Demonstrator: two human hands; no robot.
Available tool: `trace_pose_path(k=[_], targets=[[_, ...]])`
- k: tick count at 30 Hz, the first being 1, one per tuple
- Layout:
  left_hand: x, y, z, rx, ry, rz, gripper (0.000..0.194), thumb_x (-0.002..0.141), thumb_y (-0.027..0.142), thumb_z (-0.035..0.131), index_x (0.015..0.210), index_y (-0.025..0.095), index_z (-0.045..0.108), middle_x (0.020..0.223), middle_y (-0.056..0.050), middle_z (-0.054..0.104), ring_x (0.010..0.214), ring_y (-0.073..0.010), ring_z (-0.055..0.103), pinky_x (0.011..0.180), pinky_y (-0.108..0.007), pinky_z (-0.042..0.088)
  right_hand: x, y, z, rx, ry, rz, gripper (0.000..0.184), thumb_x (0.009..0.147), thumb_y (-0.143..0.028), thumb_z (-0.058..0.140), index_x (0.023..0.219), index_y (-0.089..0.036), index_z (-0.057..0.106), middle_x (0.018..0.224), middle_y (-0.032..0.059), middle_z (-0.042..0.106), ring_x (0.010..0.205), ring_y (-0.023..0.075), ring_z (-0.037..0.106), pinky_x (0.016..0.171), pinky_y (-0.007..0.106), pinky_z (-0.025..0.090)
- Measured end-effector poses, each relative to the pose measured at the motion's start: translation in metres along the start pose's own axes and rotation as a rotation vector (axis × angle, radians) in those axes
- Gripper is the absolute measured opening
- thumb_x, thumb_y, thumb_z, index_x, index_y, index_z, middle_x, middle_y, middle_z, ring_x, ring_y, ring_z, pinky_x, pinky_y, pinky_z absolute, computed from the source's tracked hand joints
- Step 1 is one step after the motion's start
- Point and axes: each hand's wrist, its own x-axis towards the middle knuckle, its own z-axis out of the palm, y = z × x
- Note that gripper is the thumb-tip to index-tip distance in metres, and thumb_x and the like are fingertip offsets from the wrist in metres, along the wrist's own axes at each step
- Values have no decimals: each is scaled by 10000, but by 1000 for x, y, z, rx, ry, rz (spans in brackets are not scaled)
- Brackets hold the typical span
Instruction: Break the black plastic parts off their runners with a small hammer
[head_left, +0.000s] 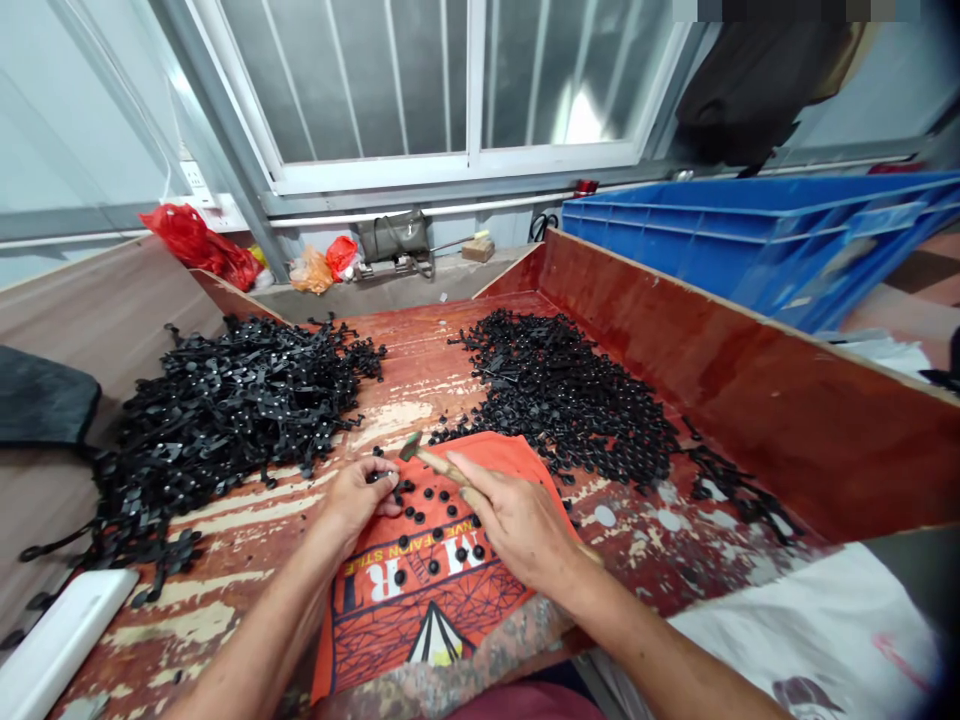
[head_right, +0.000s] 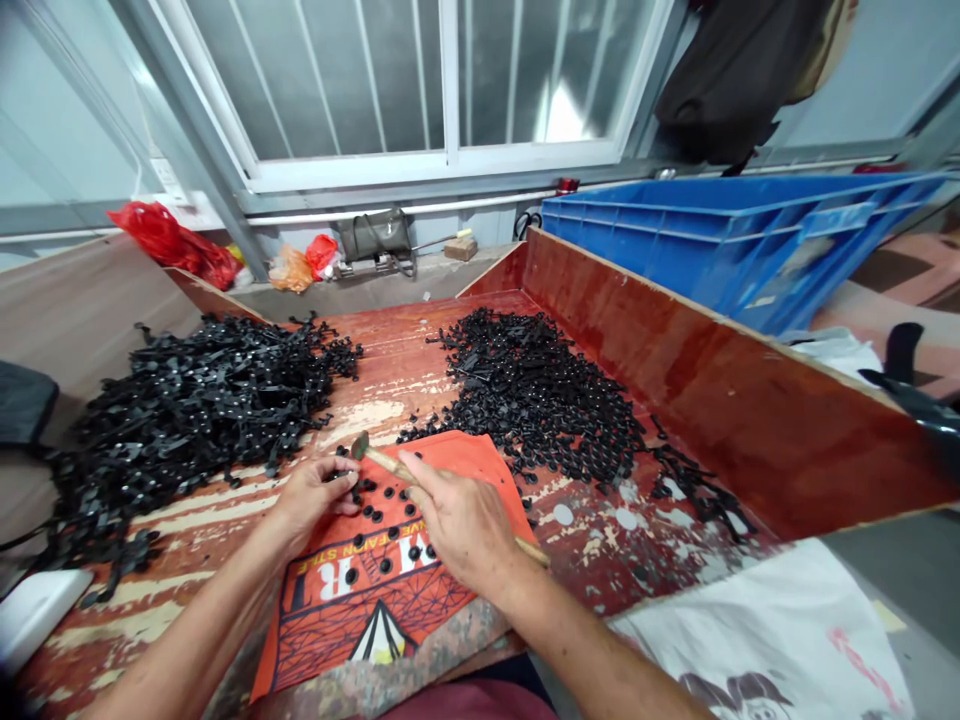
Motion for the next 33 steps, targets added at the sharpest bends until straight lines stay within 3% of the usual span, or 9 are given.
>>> trace_pose_path(k=[5,11,15,20,24,28,31,33], targets=[[1,-7,2,67,18,-12,282,641,264,809,805,146,611,491,54,583,363,-117,598,388,-185,508,2,1,9,-194,-115,38,425,987,-292,480,1406,-348,527,916,27,775,766,219,718,660,284,500],[1,-6,-2,7,23,-5,236,686,224,763,840,139,607,522,46,605,383,-104,600,423,-193,541,6,1,-12,-12,128,-17,477,1014,-281,423,1486,-349,419,1089,34,755,913,206,711,781,301,530],[1,4,-7,-69,50,-10,213,693,173,741,841,137,592,548,36,621,392,-99,602,434,-194,551,6,9,-12,30,84,33,472,1002,-273,451,1462,-380,443,1120,0,750,913,205,722,758,314,552],[6,7,-14,-64,128,33,166,720,134,697,843,135,586,549,44,606,390,-93,591,431,-202,558,0,19,-2,91,14,44,490,1012,-253,432,1466,-435,403,1300,-54,663,1133,195,657,917,351,525],[9,5,-21,-58,169,25,162,706,110,690,825,132,581,550,52,593,386,-81,575,426,-201,558,-1,19,-2,74,-17,88,476,1010,-278,432,1457,-438,421,1329,-41,645,1149,217,648,934,381,512],[6,8,-22,-49,156,22,191,691,130,704,836,135,579,543,56,593,377,-83,574,427,-201,557,8,21,-1,58,7,119,429,992,-289,453,1403,-396,515,1159,-12,734,1011,217,695,802,325,509],[5,12,-12,-46,110,49,186,704,159,699,845,138,579,545,51,602,392,-93,591,439,-205,560,19,25,0,21,35,159,284,939,-295,529,1183,-318,673,861,-10,752,754,195,687,612,262,427],[8,16,2,-21,68,76,151,730,167,674,838,143,571,534,56,593,387,-94,592,430,-199,548,25,28,0,12,51,167,185,920,-313,554,1032,-277,697,761,-15,714,674,178,646,568,250,369]])
